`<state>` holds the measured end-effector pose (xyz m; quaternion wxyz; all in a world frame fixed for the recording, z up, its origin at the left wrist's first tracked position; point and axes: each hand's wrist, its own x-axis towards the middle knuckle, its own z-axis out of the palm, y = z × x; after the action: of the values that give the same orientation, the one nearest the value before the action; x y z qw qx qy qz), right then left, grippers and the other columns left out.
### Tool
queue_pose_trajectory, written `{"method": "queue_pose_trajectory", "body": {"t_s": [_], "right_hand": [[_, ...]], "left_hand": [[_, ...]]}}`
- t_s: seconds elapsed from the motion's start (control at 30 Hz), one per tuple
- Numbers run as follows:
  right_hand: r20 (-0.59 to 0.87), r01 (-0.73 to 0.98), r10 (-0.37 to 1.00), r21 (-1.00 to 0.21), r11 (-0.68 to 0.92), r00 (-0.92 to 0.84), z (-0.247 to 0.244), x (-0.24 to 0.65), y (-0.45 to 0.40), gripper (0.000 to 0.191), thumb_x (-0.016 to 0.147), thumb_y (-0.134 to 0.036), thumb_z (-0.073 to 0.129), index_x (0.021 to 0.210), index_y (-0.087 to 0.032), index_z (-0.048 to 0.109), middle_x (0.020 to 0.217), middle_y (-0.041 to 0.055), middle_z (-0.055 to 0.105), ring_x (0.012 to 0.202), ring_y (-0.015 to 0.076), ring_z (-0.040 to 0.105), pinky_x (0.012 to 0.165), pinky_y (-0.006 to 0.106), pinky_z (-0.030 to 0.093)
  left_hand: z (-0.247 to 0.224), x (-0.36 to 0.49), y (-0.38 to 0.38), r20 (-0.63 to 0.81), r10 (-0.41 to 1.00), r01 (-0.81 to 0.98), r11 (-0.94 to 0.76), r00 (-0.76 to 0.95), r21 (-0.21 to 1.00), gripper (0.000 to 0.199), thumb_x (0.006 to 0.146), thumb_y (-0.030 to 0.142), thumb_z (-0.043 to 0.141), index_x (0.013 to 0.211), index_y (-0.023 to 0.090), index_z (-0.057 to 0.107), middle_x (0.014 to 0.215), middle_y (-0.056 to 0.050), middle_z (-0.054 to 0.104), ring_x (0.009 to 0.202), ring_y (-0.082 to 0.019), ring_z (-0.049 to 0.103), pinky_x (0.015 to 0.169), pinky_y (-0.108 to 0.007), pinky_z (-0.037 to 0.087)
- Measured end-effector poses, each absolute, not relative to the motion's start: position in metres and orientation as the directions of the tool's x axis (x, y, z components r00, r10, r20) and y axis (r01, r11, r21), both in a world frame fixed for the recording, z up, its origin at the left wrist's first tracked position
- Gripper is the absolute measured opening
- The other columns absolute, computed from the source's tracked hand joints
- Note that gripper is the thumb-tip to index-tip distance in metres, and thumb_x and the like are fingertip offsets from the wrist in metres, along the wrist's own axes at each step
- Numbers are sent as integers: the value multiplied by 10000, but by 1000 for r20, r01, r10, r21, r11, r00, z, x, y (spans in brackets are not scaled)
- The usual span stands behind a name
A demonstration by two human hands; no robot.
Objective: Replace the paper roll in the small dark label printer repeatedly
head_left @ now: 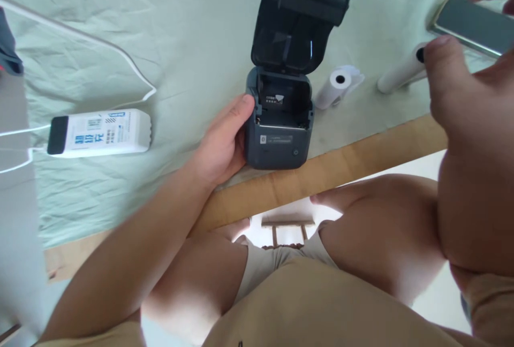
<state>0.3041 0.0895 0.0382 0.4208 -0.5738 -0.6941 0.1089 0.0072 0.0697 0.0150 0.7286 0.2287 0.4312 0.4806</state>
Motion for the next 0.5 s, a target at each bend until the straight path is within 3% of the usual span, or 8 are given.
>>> {"method": "queue_pose_trajectory", "body": {"t_s": [0.07,0.17,0.3,0.37,0.43,0.5], "right_hand": [[458,846,885,-437,306,-84,31,326,99,506,929,-390,719,1425,-454,641,1414,12,648,1397,361,551,1222,538,389],[364,883,924,-390,262,-113,12,346,113,580,801,-466,840,1356,-372,700,1247,83,703,1236,406,658,1087,620,507],[301,871,951,-447,202,-66,8,337,110,462,848,-597,790,1272,-431,713,1138,40,688,1124,369,687,1016,594,537],[307,814,951,-546,199,-26,13,325,104,564,788,-667,832,1292,-473,672,1056,19,660,944,309,680,837,498,561],[394,705,919,-652,280,-1,19,314,101,665,675,-704,900,1258,-475,676,951,12,613,774,248,613,675,408,502],[510,585,860,-696,416,-7,23,305,100,624,638,-698,925,1178,-457,724,884,13,580,727,220,579,662,381,473]], "left_hand": [[15,7,70,-396,903,-503,423,167,753,247,1049,287,549,958,166,744,993,-64,806,1297,-320,719,1058,-448,630],[16,8,70,-371,912,-506,408,178,760,282,1057,267,526,934,157,756,951,-65,803,1281,-306,726,1073,-425,623],[18,9,70,-355,914,-494,405,196,769,354,1073,252,477,915,151,777,859,-58,784,1210,-272,759,1079,-377,611],[18,9,70,-354,915,-493,402,191,772,364,1075,257,469,918,151,780,857,-60,786,1179,-267,769,1067,-379,616],[19,9,70,-370,911,-488,410,181,770,356,1072,265,476,931,144,780,897,-75,796,1168,-277,772,1062,-393,618],[20,9,70,-385,907,-488,417,171,767,337,1066,270,492,943,137,776,932,-89,799,1170,-287,771,1065,-403,616]]}}
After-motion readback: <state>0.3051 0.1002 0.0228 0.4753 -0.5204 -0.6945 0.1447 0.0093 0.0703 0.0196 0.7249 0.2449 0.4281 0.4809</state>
